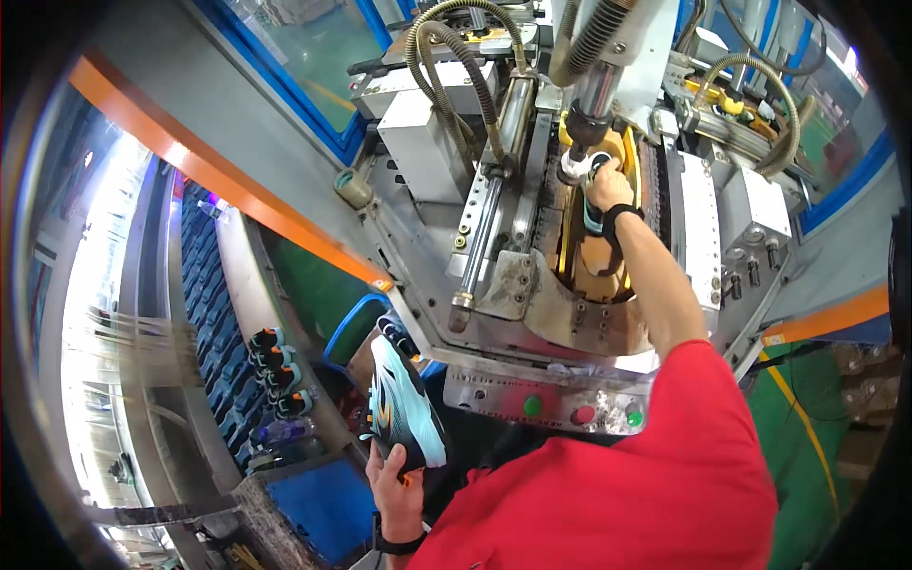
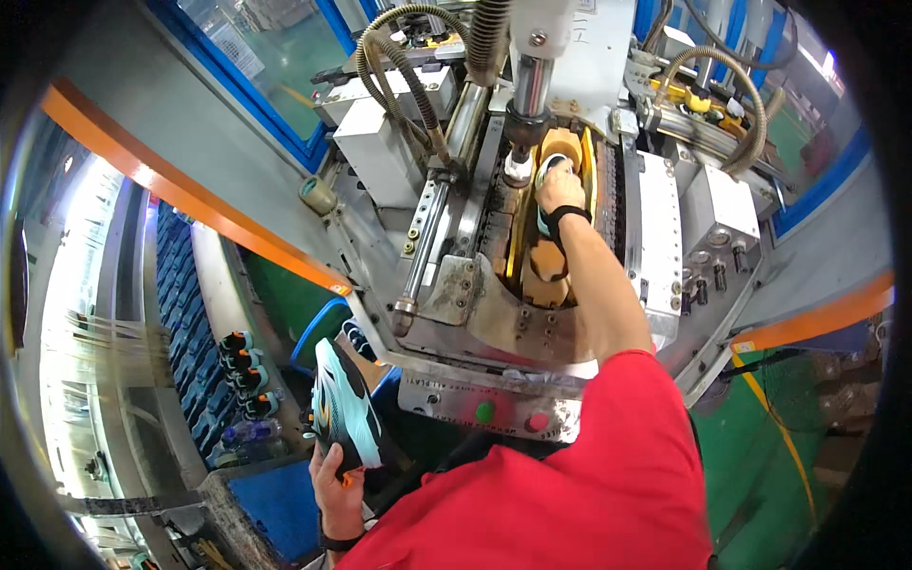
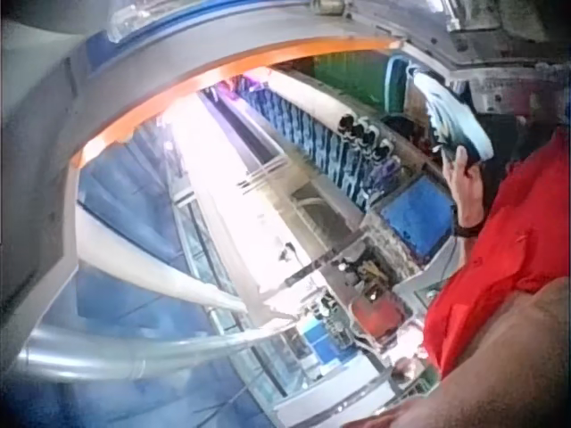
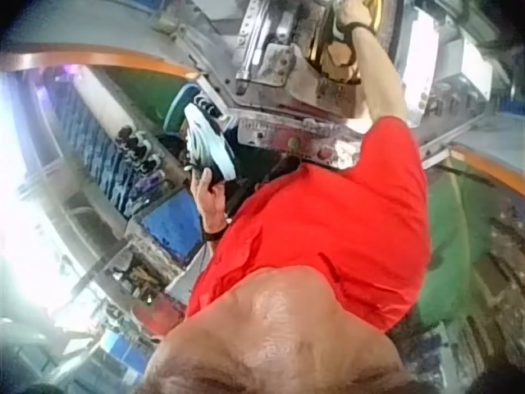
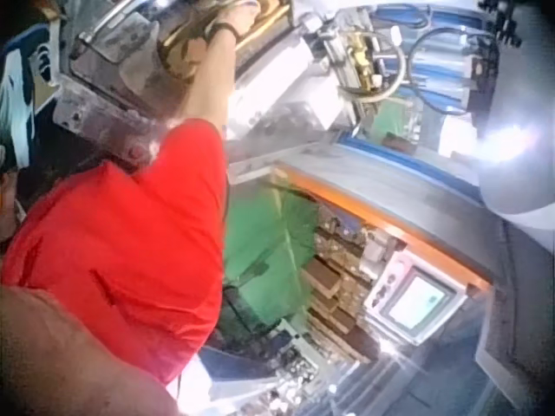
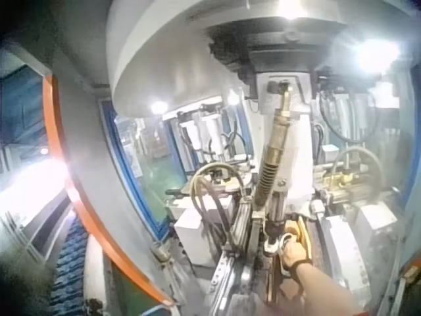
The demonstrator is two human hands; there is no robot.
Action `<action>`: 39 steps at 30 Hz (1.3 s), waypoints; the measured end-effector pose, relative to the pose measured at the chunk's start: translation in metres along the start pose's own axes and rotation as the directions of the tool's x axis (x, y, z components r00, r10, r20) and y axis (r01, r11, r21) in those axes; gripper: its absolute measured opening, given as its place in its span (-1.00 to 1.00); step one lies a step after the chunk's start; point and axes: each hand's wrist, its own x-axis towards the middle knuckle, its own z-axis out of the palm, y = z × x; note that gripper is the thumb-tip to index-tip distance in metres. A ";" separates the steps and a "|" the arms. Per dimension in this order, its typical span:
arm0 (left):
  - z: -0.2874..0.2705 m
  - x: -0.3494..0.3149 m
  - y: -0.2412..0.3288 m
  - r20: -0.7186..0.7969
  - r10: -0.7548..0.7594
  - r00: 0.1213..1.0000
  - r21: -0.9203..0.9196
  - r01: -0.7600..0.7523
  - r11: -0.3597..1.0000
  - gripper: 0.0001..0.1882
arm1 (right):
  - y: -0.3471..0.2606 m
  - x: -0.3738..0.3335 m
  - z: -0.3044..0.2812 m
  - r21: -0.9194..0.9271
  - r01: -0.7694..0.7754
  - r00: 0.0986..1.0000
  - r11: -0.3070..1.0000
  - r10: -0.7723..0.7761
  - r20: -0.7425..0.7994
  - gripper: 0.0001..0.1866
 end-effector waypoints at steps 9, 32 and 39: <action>0.017 -0.016 -0.033 -0.115 -0.023 0.993 -0.072 0.014 0.997 -0.60 | -0.014 -0.323 -0.058 0.490 0.597 0.741 0.635 -0.671 -0.032 -0.82; 0.030 -0.036 -0.059 -0.150 -0.079 0.986 -0.066 0.069 0.995 -0.66 | -0.066 -0.029 -0.300 0.518 0.826 0.564 0.224 -0.305 -0.767 -0.39; 0.038 -0.043 -0.074 -0.140 -0.039 0.989 -0.078 0.029 0.997 -0.67 | -0.101 -0.013 -0.317 0.719 0.654 0.753 0.235 -0.298 -0.587 -0.23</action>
